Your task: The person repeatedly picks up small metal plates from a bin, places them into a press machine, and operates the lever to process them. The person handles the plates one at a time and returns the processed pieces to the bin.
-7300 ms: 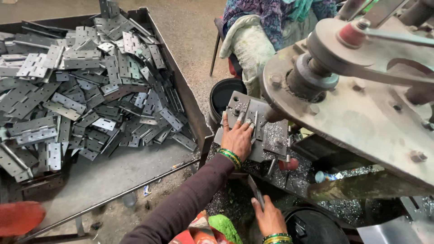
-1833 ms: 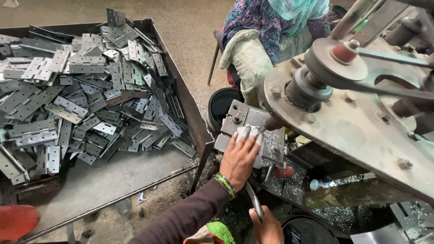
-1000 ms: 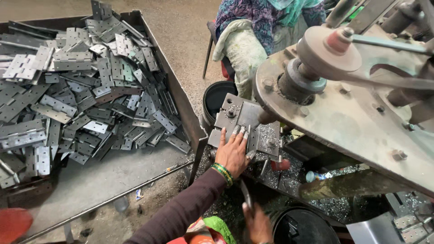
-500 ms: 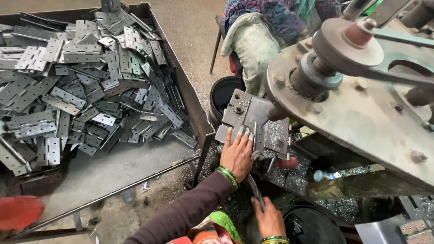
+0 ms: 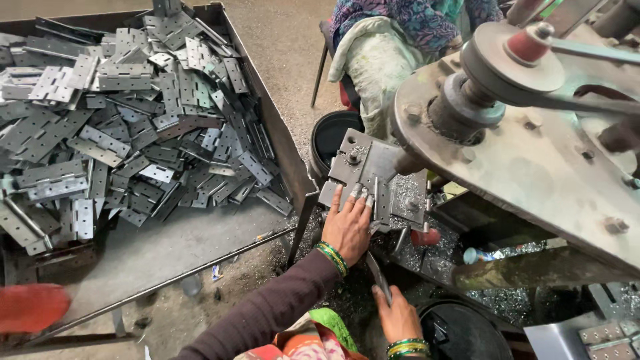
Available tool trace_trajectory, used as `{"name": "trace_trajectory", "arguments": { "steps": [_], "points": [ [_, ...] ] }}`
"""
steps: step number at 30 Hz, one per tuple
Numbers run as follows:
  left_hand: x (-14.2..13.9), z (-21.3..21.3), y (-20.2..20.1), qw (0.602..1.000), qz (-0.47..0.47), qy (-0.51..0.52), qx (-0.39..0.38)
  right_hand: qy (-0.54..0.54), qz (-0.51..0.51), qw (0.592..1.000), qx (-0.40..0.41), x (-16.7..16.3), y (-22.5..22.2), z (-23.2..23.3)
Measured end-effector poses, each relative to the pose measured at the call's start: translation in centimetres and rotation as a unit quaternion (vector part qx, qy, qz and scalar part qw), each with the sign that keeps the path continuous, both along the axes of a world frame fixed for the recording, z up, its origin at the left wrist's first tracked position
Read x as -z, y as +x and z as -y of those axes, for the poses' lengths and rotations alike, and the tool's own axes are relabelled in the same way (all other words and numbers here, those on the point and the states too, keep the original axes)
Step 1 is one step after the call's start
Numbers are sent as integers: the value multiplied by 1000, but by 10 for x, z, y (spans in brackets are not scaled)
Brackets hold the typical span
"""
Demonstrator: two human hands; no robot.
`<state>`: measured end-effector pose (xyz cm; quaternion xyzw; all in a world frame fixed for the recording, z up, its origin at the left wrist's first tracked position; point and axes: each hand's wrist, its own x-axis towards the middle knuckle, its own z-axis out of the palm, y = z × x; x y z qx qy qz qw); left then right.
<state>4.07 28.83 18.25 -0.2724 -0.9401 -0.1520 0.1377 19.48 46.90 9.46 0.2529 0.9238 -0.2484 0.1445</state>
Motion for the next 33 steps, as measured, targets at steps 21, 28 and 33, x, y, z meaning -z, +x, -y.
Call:
{"name": "trace_trajectory", "arguments": {
  "steps": [21, 28, 33],
  "points": [
    [7, -5, -21, 1000, 11, 13, -5, 18, 8, 1000, -10, -6, -2, 0],
    [8, -12, -30, 996, -71, 21, -40, -24, -71, 997, 26, 98, 23, 3],
    [12, -3, -30, 997, 49, 61, 14, -32, -53, 997, 34, 133, 28, -10]
  ]
}}
